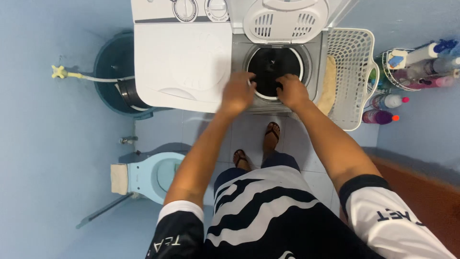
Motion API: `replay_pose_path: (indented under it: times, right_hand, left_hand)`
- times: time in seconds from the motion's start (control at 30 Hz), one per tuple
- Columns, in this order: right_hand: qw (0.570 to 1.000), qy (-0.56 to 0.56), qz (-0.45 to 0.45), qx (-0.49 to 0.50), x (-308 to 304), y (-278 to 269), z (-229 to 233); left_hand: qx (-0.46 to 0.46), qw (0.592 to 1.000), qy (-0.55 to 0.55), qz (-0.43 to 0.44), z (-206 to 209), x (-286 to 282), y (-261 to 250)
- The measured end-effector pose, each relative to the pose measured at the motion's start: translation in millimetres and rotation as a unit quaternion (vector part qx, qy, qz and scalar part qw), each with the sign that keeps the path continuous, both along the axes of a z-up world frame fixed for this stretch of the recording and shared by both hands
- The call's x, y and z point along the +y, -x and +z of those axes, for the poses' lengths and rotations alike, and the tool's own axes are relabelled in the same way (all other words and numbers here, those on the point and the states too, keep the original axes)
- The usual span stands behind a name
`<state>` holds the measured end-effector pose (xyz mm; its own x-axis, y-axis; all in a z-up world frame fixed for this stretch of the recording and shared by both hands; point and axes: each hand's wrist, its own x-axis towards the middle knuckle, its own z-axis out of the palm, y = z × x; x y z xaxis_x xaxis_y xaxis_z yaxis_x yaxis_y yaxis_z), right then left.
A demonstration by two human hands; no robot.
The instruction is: Taking wet clothes out of a washing machine and putting them into a laundry basket.
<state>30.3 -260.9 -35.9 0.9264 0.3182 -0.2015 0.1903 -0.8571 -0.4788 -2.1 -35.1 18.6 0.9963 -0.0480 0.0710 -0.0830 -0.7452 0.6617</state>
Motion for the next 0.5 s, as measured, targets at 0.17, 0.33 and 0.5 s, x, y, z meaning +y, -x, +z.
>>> replay_pose_path:
  times: [0.17,0.33,0.5]
  right_hand:
    - [0.997,0.046,0.056,0.003,2.1,-24.1,-27.3]
    - [0.975,0.190,0.112,-0.025,-2.9,-30.3,-77.8]
    - [0.990,0.051,0.110,-0.074,-4.6,-39.5,-54.2]
  left_hand:
    - [0.028,0.999,0.028,-0.024,-34.9,-38.2,-3.5]
    - [0.091,0.994,-0.007,-0.055,-46.5,-46.0,-8.3]
    - [0.112,0.993,-0.013,-0.047,-39.5,-39.1,-12.7]
